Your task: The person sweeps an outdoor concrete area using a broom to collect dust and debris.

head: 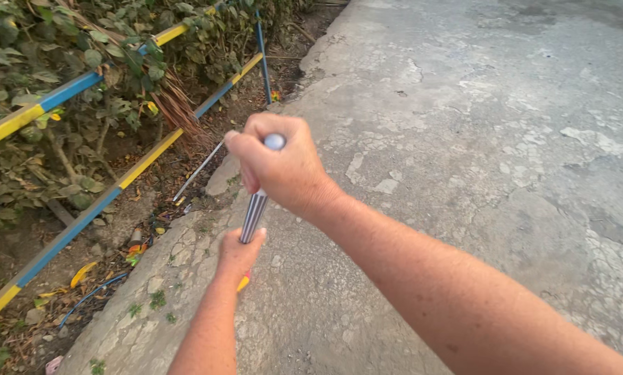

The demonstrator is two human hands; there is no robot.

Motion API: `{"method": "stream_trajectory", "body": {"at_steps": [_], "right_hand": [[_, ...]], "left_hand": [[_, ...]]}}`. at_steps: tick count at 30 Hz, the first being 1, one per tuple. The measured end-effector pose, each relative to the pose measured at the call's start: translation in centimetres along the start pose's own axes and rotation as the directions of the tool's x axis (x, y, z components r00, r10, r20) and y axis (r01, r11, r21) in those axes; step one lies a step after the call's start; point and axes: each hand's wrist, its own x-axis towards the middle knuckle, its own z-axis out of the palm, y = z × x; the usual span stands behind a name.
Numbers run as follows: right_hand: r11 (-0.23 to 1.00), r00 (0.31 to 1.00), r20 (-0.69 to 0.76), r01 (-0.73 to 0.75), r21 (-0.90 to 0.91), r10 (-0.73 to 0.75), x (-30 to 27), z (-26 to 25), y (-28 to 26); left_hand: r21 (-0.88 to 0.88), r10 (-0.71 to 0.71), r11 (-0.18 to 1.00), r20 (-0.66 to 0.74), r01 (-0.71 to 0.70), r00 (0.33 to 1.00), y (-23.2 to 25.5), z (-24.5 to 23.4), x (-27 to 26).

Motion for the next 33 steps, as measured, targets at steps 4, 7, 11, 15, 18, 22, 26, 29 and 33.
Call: {"method": "stream_trajectory", "body": {"at_steps": [4,7,11,15,18,22,26,29,33], "right_hand": [[0.999,0.998,-0.051,-0.033,-0.024,0.032,2.2,0.1,-2.7],[0.997,0.993,-0.105,-0.058,-0.053,0.053,3.9,-0.2,-5.1],[0.997,0.992,-0.124,-0.034,-0.071,0.025,4.7,-1.6,-7.9],[0.993,0.991,-0.062,0.118,0.006,-0.117,6.7,-3.8,-9.2],[0.991,0.991,-0.049,0.123,-0.053,-0.126,7.5,-5.3,-9.6],[0.973,0.981,0.074,0.189,-0.134,-0.181,8.3,-5.7,-9.3],[0.929,0.957,0.179,0.268,-0.256,-0.227,9.5,-5.2,-5.9],[0.932,0.966,0.13,0.25,-0.262,-0.223,11.3,-4.5,-0.8],[0.882,0.981,0.043,0.188,-0.433,-0.188,12.8,-4.2,5.9]], "left_hand": [[-0.097,-0.006,0.995,-0.08,-0.002,0.997,1.9,1.5,-2.2],[-0.137,-0.008,0.991,-0.1,-0.006,0.995,3.9,2.5,-4.3],[-0.101,0.033,0.994,-0.121,-0.045,0.992,7.8,2.6,-6.5],[-0.067,0.113,0.991,-0.044,-0.116,0.993,11.7,1.6,-4.1],[-0.148,0.256,0.958,0.064,-0.244,0.965,13.2,1.3,-0.3],[-0.248,0.432,0.894,0.25,-0.374,0.866,12.8,3.3,6.4],[-0.239,0.419,0.905,0.359,-0.352,0.834,11.8,6.7,13.7],[-0.229,0.44,0.897,0.384,-0.378,0.812,10.8,8.8,17.7],[-0.222,0.363,0.931,0.468,-0.291,0.806,8.5,10.8,20.9]]}}
